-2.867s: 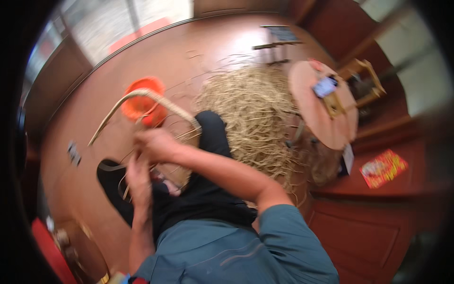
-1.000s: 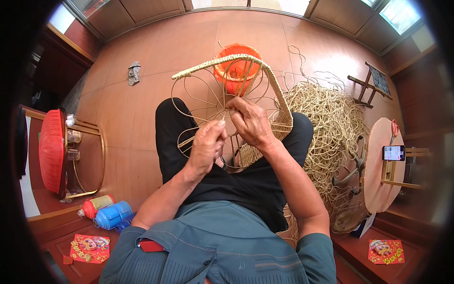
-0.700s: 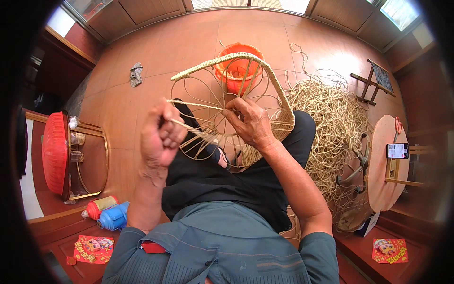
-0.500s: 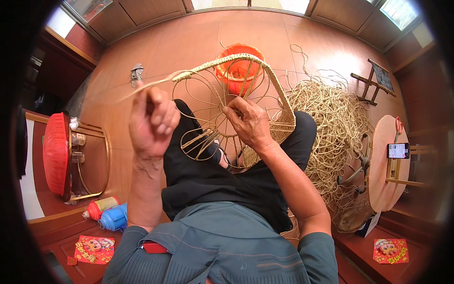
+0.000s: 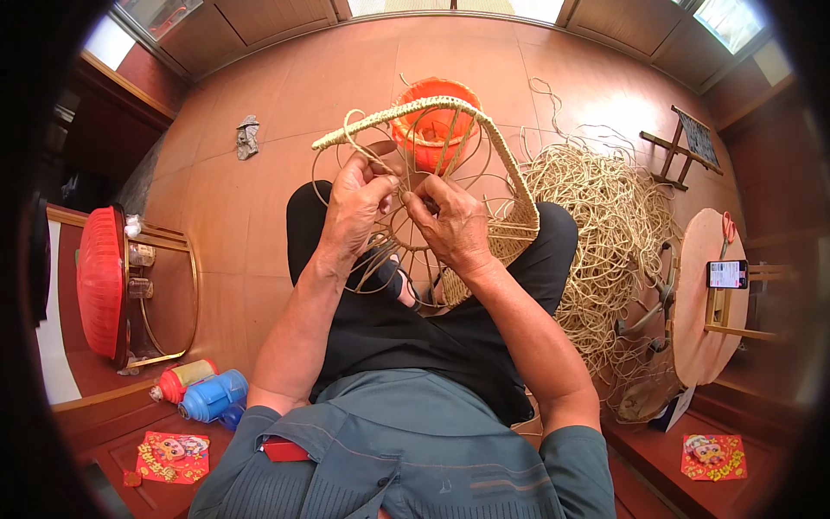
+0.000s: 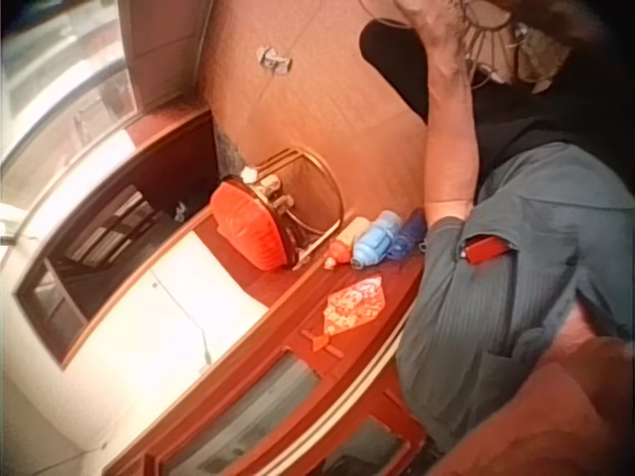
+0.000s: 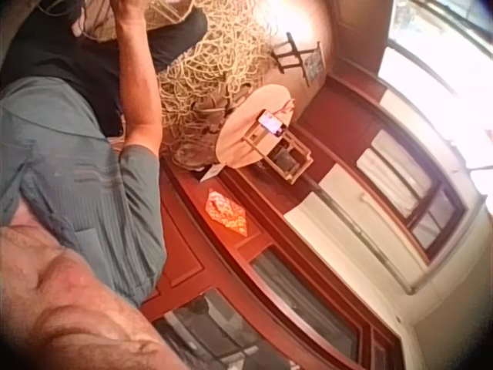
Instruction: The person is weaving a wicker basket, focusing on building up the sides and bottom structure using long strands of material.
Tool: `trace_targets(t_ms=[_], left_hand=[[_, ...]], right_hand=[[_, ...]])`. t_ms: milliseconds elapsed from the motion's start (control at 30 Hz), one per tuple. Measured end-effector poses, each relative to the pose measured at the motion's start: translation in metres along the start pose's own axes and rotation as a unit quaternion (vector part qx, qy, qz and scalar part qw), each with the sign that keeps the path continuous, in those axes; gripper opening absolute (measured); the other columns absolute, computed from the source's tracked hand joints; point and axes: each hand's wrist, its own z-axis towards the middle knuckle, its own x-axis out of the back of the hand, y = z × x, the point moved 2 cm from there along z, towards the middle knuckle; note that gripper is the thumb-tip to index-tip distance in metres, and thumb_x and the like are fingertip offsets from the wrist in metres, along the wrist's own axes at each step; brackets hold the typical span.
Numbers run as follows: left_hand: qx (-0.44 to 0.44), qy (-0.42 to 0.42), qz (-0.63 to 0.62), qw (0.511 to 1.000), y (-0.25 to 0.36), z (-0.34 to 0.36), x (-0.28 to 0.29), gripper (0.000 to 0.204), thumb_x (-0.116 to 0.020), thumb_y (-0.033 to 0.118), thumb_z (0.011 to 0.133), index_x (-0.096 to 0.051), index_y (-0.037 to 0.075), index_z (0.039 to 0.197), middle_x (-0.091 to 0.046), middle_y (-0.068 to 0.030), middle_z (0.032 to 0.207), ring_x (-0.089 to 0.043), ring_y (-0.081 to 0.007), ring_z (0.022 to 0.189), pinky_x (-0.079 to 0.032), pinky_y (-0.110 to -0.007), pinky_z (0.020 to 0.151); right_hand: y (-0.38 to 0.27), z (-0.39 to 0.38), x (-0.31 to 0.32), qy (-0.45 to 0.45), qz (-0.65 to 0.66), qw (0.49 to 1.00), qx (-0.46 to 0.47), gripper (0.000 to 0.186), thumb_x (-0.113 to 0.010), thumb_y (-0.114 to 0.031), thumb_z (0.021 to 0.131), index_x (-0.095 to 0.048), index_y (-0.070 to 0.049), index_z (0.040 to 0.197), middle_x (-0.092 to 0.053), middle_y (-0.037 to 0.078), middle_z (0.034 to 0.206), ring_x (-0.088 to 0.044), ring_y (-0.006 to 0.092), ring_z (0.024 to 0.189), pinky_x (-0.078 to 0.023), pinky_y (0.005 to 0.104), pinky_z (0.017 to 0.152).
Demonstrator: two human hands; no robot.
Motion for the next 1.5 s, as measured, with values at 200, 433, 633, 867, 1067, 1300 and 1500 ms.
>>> trace_targets(t_ms=[200,433,633,867,1067,1300,1500], left_hand=[[0.030,-0.022,0.022,0.999,-0.002,0.000,0.011,0.026,-0.067,0.008,0.107,-0.065,-0.001,0.131,-0.069,-0.0039,0.109,-0.059,-0.0064,0.079,-0.051,-0.025,0.071],[-0.049,0.000,0.104,0.993,0.005,-0.002,-0.002,0.019,-0.069,0.016,0.110,-0.069,0.002,0.123,-0.068,0.0005,0.096,-0.055,-0.0042,0.076,-0.048,-0.024,0.069],[-0.003,-0.006,0.125,0.992,0.001,0.001,0.001,0.021,-0.070,0.022,0.111,-0.070,0.003,0.119,-0.065,0.0023,0.093,-0.053,-0.0043,0.072,-0.047,-0.025,0.066],[0.010,-0.011,0.338,0.941,0.003,0.004,0.022,0.037,-0.071,0.037,0.113,-0.069,0.001,0.103,-0.067,-0.0016,0.084,-0.063,-0.0090,0.079,-0.054,-0.028,0.073],[-0.096,-0.011,0.388,0.917,0.008,-0.001,0.023,0.047,-0.062,0.040,0.117,-0.068,-0.001,0.096,-0.077,-0.0142,0.088,-0.075,-0.0238,0.083,-0.058,-0.040,0.080],[-0.050,-0.058,0.660,0.747,0.005,-0.011,0.016,0.031,-0.058,0.030,0.109,-0.078,0.006,0.106,-0.078,-0.0241,0.095,-0.077,-0.0448,0.098,-0.059,-0.055,0.086],[-0.022,-0.179,0.608,0.773,0.005,0.007,0.023,0.034,-0.060,0.032,0.106,-0.081,0.006,0.107,-0.080,-0.0186,0.094,-0.078,-0.0406,0.095,-0.060,-0.052,0.086]], right_hand=[[0.000,-0.003,0.001,-0.002,0.012,1.000,0.015,0.027,-0.080,-0.029,0.103,-0.069,-0.006,0.092,-0.074,0.011,0.083,-0.074,0.0307,0.072,-0.057,0.0442,0.066],[-0.002,-0.001,0.002,0.004,0.017,0.999,0.027,0.024,-0.082,-0.023,0.103,-0.072,-0.003,0.095,-0.073,0.010,0.081,-0.071,0.0222,0.068,-0.056,0.0377,0.064],[-0.002,-0.003,0.002,-0.005,0.022,1.000,0.022,0.025,-0.080,-0.025,0.103,-0.069,-0.005,0.094,-0.074,0.013,0.086,-0.075,0.0327,0.076,-0.057,0.0449,0.068],[-0.003,-0.003,0.002,-0.002,0.017,1.000,0.022,0.025,-0.080,-0.026,0.103,-0.069,-0.005,0.093,-0.074,0.013,0.087,-0.074,0.0326,0.076,-0.057,0.0445,0.068],[-0.005,-0.003,0.004,-0.001,0.025,0.999,0.021,0.019,-0.080,-0.024,0.103,-0.075,-0.005,0.103,-0.076,0.013,0.090,-0.076,0.0303,0.077,-0.060,0.0417,0.070],[0.000,-0.001,0.004,-0.044,0.044,0.998,-0.008,0.024,-0.080,-0.024,0.103,-0.080,-0.006,0.120,-0.080,0.015,0.099,-0.080,0.0304,0.089,-0.062,0.0417,0.080],[0.004,-0.001,0.007,-0.083,0.049,0.995,-0.013,0.023,-0.077,-0.023,0.105,-0.079,-0.005,0.120,-0.080,0.016,0.105,-0.080,0.0336,0.098,-0.061,0.0438,0.086]])
